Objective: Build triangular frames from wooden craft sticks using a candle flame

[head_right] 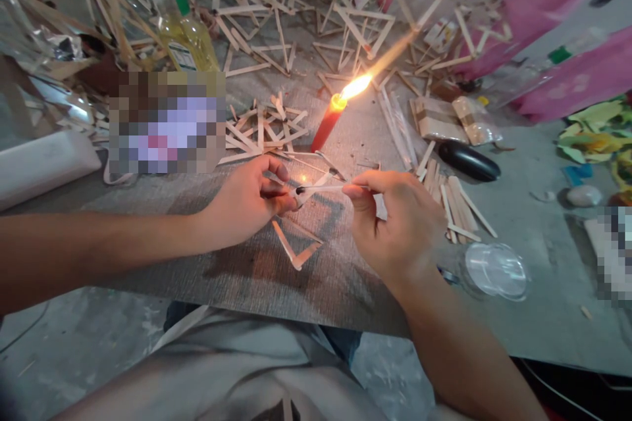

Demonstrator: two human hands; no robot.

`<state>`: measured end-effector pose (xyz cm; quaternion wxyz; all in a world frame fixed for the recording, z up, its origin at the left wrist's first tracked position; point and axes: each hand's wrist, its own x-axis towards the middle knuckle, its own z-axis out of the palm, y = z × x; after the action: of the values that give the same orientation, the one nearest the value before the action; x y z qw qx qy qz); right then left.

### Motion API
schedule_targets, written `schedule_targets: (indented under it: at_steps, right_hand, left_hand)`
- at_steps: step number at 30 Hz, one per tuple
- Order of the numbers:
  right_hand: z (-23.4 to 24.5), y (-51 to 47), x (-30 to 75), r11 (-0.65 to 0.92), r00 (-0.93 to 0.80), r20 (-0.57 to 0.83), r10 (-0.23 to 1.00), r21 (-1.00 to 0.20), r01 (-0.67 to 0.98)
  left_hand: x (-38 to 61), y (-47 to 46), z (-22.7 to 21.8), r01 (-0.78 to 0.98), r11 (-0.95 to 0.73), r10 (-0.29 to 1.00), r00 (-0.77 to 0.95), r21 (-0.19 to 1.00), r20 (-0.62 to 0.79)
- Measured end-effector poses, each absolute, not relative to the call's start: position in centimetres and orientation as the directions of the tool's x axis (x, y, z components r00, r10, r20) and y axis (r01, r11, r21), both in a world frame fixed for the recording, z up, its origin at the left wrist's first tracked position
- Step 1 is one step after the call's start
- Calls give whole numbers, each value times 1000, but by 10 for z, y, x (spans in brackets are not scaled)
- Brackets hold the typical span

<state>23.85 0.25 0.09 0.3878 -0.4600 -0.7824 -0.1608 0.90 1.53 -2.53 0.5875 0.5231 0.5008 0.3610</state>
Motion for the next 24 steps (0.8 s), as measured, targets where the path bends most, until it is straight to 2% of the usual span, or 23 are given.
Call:
schedule_targets:
  at_steps: [6, 20, 24]
  right_hand:
    - [10, 0, 232, 575, -381, 780, 496, 33, 817]
    - [7, 3, 234, 656, -416, 798, 436, 35, 754]
    - [2, 5, 236, 684, -395, 816, 422, -1, 729]
  left_hand:
    - [9, 15, -21, 137, 183, 953, 218, 973, -210]
    - [11, 16, -15, 88, 285, 927, 228, 955, -298]
    - [12, 17, -14, 71, 321, 913, 242, 945, -328]
